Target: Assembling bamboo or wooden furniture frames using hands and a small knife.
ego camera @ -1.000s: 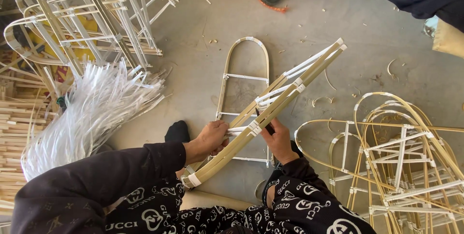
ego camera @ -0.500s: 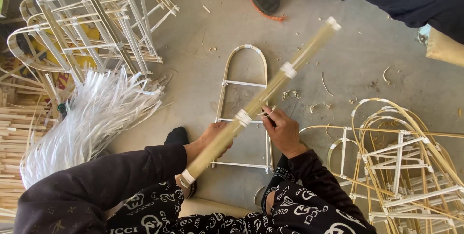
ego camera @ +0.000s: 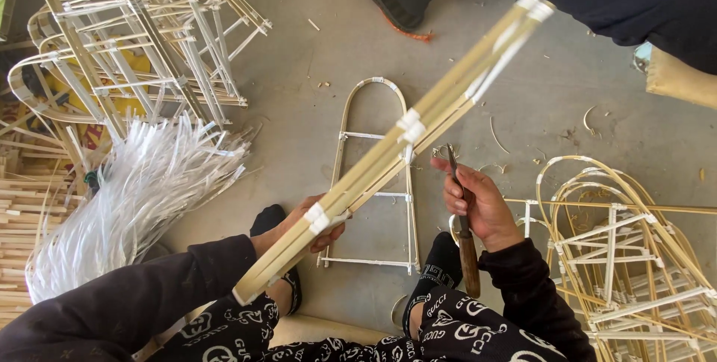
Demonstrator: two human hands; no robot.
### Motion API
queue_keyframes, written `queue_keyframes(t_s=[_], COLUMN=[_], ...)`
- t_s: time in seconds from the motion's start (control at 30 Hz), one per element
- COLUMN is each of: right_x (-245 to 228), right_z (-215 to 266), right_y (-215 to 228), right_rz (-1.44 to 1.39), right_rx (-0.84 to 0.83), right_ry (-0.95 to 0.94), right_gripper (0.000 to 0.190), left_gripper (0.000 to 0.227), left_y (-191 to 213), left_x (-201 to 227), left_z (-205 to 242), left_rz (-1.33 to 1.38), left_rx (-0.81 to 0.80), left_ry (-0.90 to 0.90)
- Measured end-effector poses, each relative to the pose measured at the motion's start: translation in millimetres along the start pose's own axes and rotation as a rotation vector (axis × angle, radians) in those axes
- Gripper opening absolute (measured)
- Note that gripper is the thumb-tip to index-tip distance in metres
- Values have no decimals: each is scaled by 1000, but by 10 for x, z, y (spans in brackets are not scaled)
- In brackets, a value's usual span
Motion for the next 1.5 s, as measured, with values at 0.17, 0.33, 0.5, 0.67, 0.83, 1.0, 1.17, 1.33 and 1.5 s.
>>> queue_keyframes(t_s=[0.17,0.33,0.5,0.67,0.83,1.0,1.17,1.33,1.5], right_x=[-162,-199,-40,-63,-172,-333,-349,-406,-363], right_z=[30,20,26,162,229,281,244,119,75], right_y=[-337,-634,-851,-661,-670,-814,-576,-505,-436], right_rz=[-72,-147,-150,-86,-2,24,-86,-158,-177], right_rx=[-79,-93,-151,-188,-59,-31,-42,-66,-41], right_ry=[-48,-125,-215,-142,-89,-43,-11,38,25], right_gripper=[37,37,33,43,49,59,61,57,59], left_gripper=[45,52,52,44,49,41,37,33,46], left_y=[-301,-366,-927,-621,-786,-642,-951,-1935,-2482], left_x=[323,510,817,724,870,1433,2113,2037,1751], left_z=[138,69,-255,-488,-412,-299,-73,188,352], left_rz=[-460,-556,-330,-498,-644,-908,-1152,-1369,-1198], left_rx=[259,268,-126,121,293,743,703,484,446], left_ry=[62,216,-109,-108,-92,-112,-577,-1005,-617])
Point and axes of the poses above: each hand's wrist, its own z-axis away from the middle knuckle, its own y-axis out of the back of the hand, x = y × z, the point moved 6 cm from there along -z, towards the middle knuckle, and after that the axes turned 4 degrees about -x, right-handed, at the moved point
